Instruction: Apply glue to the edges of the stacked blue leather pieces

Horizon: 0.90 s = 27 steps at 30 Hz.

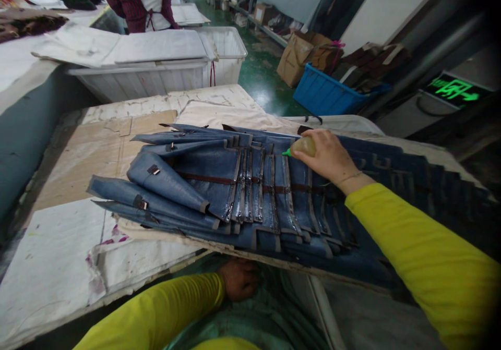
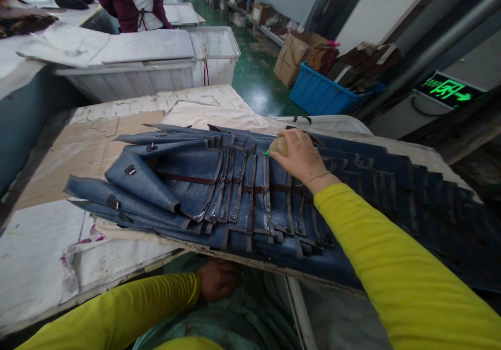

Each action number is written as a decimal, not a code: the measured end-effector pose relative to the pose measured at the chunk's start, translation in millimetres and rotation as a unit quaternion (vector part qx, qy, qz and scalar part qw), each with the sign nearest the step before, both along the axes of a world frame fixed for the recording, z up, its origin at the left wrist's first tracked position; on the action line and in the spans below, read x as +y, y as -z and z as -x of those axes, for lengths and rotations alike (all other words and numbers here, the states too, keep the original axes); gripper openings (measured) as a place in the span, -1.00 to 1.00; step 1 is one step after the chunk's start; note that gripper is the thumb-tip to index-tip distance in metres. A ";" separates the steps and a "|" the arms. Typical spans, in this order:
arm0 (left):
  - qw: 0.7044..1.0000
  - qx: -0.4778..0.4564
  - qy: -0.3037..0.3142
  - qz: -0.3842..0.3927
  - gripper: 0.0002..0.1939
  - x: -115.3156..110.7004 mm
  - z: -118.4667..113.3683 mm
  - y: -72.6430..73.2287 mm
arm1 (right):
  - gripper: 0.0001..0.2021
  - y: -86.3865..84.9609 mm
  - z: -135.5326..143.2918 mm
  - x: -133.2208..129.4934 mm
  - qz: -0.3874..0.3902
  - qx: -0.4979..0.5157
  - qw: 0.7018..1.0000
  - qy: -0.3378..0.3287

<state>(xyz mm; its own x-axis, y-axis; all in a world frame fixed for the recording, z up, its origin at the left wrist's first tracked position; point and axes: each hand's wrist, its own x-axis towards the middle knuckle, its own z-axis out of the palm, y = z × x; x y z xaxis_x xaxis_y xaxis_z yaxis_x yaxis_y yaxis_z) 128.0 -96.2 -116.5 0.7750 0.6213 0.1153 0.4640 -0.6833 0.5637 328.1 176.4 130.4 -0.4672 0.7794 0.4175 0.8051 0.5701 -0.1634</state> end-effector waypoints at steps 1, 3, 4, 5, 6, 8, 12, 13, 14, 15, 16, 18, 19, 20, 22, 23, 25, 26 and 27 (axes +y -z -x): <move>1.000 -0.002 -0.002 0.000 -0.72 -0.2 -0.1 0.8 | -0.57 -2.2 1.4 -0.9 0.003 0.002 1.000 0.016; 1.000 -0.005 -0.002 0.000 -0.71 -0.5 -0.4 2.2 | -0.54 -7.7 1.3 -5.4 0.026 0.002 0.998 0.051; 1.000 -0.006 -0.002 0.001 -0.71 -0.5 -0.6 2.6 | -0.53 -10.6 -0.6 -9.1 0.045 -0.001 0.996 0.073; 1.000 -0.007 -0.001 0.001 -0.72 -0.6 -0.7 2.8 | -0.52 -13.4 -3.7 -13.8 0.069 -0.005 0.993 0.094; 1.000 -0.007 -0.001 0.001 -0.72 -0.6 -0.7 2.8 | -0.51 -15.8 -8.1 -19.5 0.096 -0.008 0.989 0.112; 1.000 -0.008 -0.002 0.002 -0.72 -0.7 -0.6 2.1 | -0.50 -18.8 -20.0 -33.8 0.160 -0.003 0.978 0.134; 1.000 -0.004 -0.003 0.001 -0.71 -1.4 0.0 -0.2 | -0.47 -16.0 -47.9 -70.3 0.286 0.044 0.948 0.130; 1.000 -0.002 -0.002 0.000 -0.71 -1.6 0.1 -0.7 | -0.46 -13.6 -54.3 -79.6 0.306 0.053 0.941 0.132; 1.000 -0.001 -0.001 0.000 -0.71 -1.9 0.1 -1.2 | -0.46 -10.9 -60.0 -88.3 0.321 0.060 0.936 0.134; 1.000 0.000 -0.001 -0.001 -0.71 -2.2 0.0 -1.5 | -0.47 -7.9 -65.0 -96.2 0.333 0.067 0.931 0.137; 1.000 0.002 -0.002 -0.001 -0.71 -2.4 -0.3 -1.9 | -0.48 -5.0 -69.3 -103.3 0.342 0.074 0.927 0.137; 1.000 0.006 -0.005 0.000 -0.70 -2.9 -1.2 -2.4 | -0.51 0.0 -76.0 -114.5 0.353 0.089 0.922 0.131; 1.000 0.009 -0.005 0.002 -0.70 -3.2 -1.7 -2.6 | -0.53 1.6 -78.5 -118.9 0.356 0.096 0.921 0.129; 1.000 0.011 -0.006 0.002 -0.71 -3.6 -2.3 -2.8 | -0.53 2.6 -80.4 -122.7 0.357 0.102 0.920 0.127; 1.000 0.014 -0.009 0.000 -0.71 -4.5 -3.3 -3.0 | -0.54 2.6 -82.9 -129.2 0.356 0.111 0.919 0.130; 1.000 0.014 -0.011 -0.002 -0.71 -5.1 -3.7 -3.1 | -0.54 1.7 -83.5 -132.1 0.355 0.115 0.918 0.132; 1.000 0.013 -0.012 -0.006 -0.71 -6.4 -4.1 -3.3 | -0.53 -0.6 -83.8 -137.6 0.361 0.128 0.914 0.134; 1.000 0.014 -0.010 -0.008 -0.72 -6.9 -4.2 -3.4 | -0.52 -1.6 -83.8 -140.0 0.366 0.134 0.911 0.136; 1.000 0.015 -0.008 -0.010 -0.72 -7.3 -4.2 -3.5 | -0.52 -2.1 -83.8 -142.0 0.370 0.141 0.908 0.139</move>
